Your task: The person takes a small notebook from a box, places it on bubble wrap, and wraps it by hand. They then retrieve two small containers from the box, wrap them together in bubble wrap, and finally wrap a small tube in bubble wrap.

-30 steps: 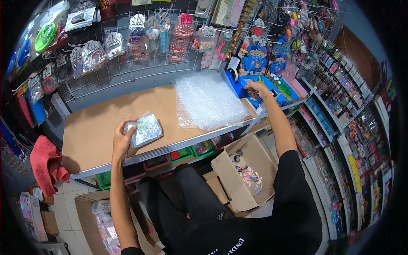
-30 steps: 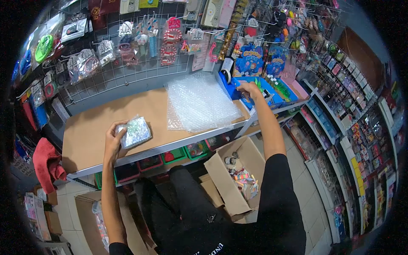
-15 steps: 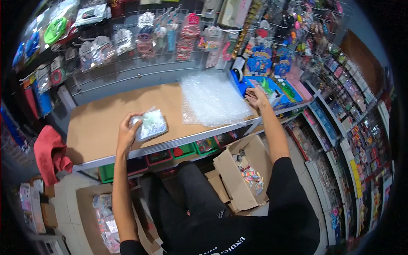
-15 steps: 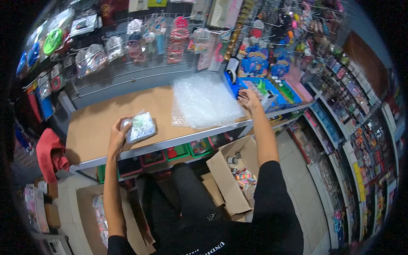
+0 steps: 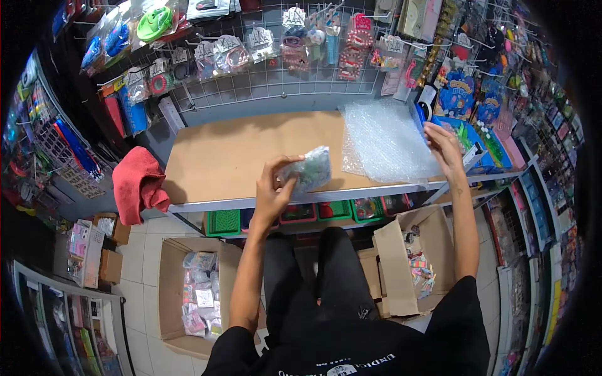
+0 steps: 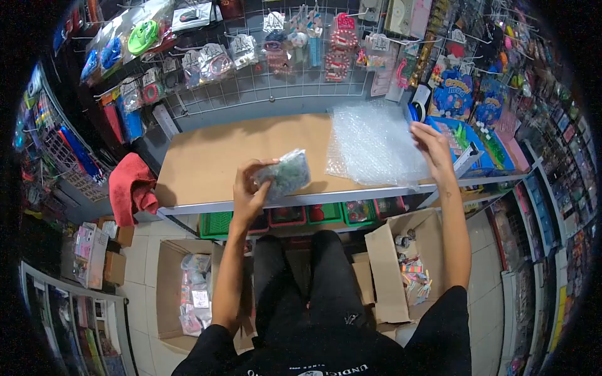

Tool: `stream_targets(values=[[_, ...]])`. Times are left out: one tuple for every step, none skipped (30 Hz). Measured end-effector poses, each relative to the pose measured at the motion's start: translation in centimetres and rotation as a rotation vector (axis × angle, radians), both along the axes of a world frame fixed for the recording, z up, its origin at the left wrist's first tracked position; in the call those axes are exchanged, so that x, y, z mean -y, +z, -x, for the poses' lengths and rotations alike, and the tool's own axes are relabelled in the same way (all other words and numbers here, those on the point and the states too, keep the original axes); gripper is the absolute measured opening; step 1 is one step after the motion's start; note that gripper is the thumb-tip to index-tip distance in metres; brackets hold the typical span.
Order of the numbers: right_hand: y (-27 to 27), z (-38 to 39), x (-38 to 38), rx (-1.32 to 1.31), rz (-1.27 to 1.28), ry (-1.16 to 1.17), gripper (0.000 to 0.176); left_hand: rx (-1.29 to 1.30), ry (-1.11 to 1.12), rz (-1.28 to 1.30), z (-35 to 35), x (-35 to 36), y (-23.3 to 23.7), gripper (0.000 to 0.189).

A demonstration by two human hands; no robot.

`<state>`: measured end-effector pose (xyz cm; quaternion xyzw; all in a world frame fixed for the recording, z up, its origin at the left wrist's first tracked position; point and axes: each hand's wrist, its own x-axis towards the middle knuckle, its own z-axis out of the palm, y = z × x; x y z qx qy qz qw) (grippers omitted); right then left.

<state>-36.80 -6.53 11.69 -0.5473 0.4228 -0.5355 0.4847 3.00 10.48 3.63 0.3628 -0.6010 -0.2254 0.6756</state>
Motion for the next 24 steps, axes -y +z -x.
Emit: stream_targets(values=[[0.8, -1.7, -1.8, -0.003, -0.032, 0.058, 0.036, 0.033, 0.009, 0.017, 0.4, -0.3, -0.2, 0.036], [1.6, -3.6, -3.9, -0.004, -0.066, 0.113, 0.038, 0.068, 0.014, 0.034, 0.8, -0.6, -0.4, 0.038], [2.3, -5.2, -5.8, -0.004, -0.099, 0.167, 0.041, 0.102, 0.018, 0.050, 1.2, -0.8, -0.6, 0.039], [2.6, -6.5, -7.2, -0.027, -0.125, 0.229, 0.045, 0.240, 0.109, 0.122, 1.5, -1.3, 0.0, 0.040], [3.0, -7.9, -8.7, -0.041, -0.137, 0.275, 0.046, 0.376, 0.200, 0.198, 2.0, -2.0, 1.3, 0.041], [3.5, -9.1, -10.1, -0.058, -0.148, 0.322, 0.047, 0.510, 0.291, 0.277, 2.3, -2.4, 2.0, 0.041], [3.8, -10.3, -11.1, -0.032, -0.155, 0.376, 0.050, 0.519, 0.319, 0.331, 2.5, -2.5, 2.0, 0.045], [3.9, -11.2, -12.0, -0.006, -0.163, 0.430, 0.053, 0.520, 0.282, 0.295, 2.7, -2.8, 2.3, 0.037], [4.0, -11.7, -12.6, 0.044, -0.200, 0.497, 0.055, 0.519, 0.247, 0.259, 2.8, -3.2, 2.8, 0.028], [4.3, -12.5, -13.4, 0.022, -0.210, 0.516, 0.051, 0.518, 0.214, 0.223, 2.9, -3.5, 3.0, 0.020], [4.1, -13.3, -13.9, 0.019, -0.220, 0.526, 0.048, 0.532, 0.204, 0.281, 2.9, -3.3, 2.7, 0.019], [4.0, -14.0, -14.2, 0.016, -0.230, 0.536, 0.044, 0.545, 0.195, 0.339, 2.8, -2.8, 2.5, 0.018], [3.9, -14.5, -14.5, 0.000, -0.236, 0.546, 0.041, 0.566, 0.194, 0.370, 2.8, -2.8, 2.2, 0.018], [3.7, -14.9, -14.6, -0.016, -0.239, 0.555, 0.039, 0.586, 0.193, 0.401, 2.8, -2.8, 2.0, 0.017], [3.5, -15.3, -14.6, -0.032, -0.241, 0.565, 0.036, 0.614, 0.200, 0.408, 2.7, -3.0, 2.2, 0.018], [3.2, -15.6, -14.7, -0.021, -0.238, 0.555, 0.034, 0.643, 0.208, 0.415, 2.7, -3.1, 2.4, 0.018], [2.8, -15.9, -14.9, -0.012, -0.236, 0.545, 0.033, 0.672, 0.214, 0.412, 2.6, -3.3, 2.5, 0.019], [2.6, -16.2, -15.0, -0.003, -0.233, 0.536, 0.031, 0.701, 0.221, 0.408, 2.6, -3.6, 2.5, 0.019], [2.5, -16.4, -15.2, 0.017, -0.246, 0.541, 0.030, 0.730, 0.228, 0.405, 2.6, -3.8, 2.6, 0.020], [2.1, -16.5, -15.1, 0.002, -0.230, 0.543, 0.030, 0.733, 0.224, 0.405, 2.6, -4.1, 2.6, 0.021], [1.5, -16.6, -14.9, -0.013, -0.213, 0.545, 0.030, 0.736, 0.221, 0.404, 2.6, -4.3, 2.7, 0.022], [1.1, -16.8, -14.8, -0.026, -0.197, 0.548, 0.030, 0.740, 0.218, 0.403, 2.6, -4.5, 2.8, 0.023], [1.0, -16.9, -14.9, -0.035, -0.185, 0.546, 0.030, 0.721, 0.218, 0.403, 2.6, -4.6, 2.9, 0.024], [0.9, -17.0, -15.0, -0.044, -0.174, 0.543, 0.030, 0.701, 0.218, 0.402, 2.7, -4.7, 2.9, 0.024]])
